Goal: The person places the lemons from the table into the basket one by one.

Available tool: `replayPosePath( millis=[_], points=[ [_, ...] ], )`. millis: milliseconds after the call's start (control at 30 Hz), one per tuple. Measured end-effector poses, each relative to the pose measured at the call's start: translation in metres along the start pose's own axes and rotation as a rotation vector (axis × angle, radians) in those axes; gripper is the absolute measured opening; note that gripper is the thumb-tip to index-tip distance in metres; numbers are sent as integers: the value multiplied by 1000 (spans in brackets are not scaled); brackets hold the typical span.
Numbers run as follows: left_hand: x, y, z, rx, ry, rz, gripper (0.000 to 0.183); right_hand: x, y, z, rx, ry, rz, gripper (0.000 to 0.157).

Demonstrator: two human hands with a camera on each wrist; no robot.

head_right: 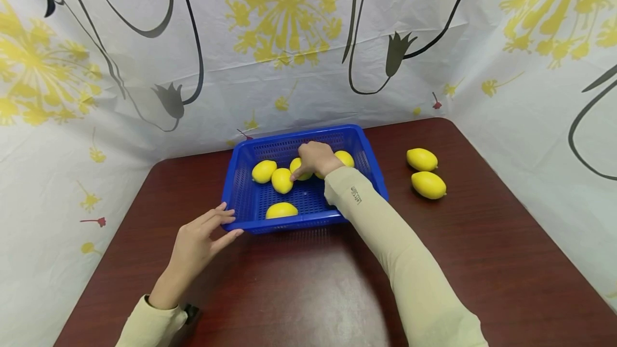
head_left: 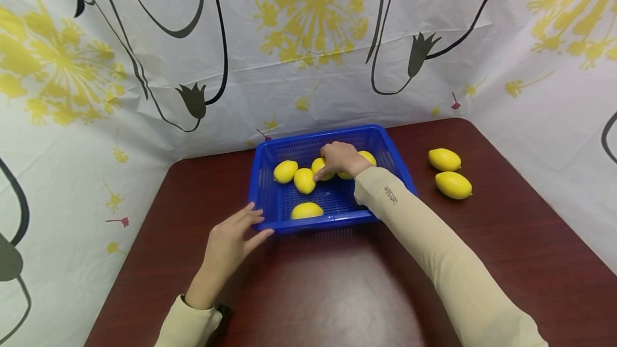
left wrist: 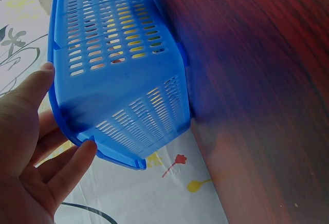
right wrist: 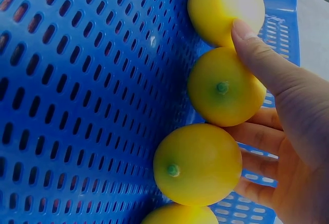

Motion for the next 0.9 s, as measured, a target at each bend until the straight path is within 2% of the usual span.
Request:
replayPosePath(
  millis=[600,900],
  points=[
    [2,0,-1,-12,-8,-10,40,-3,-2,7,22,-57,-1,68],
    [2,0,0,-7,-11,-6,40,-3,-2,9,20,-63,22,64]
  ],
)
Point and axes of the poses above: each hand's wrist, its own y-axis towards the middle knuckle, its own x-axis out of the back of the hand, z = x × y, the point moved 9 cm from there along y, towards the middle knuckle, and after that the axes turned 12 degrees about -y, right-handed, at the moved point
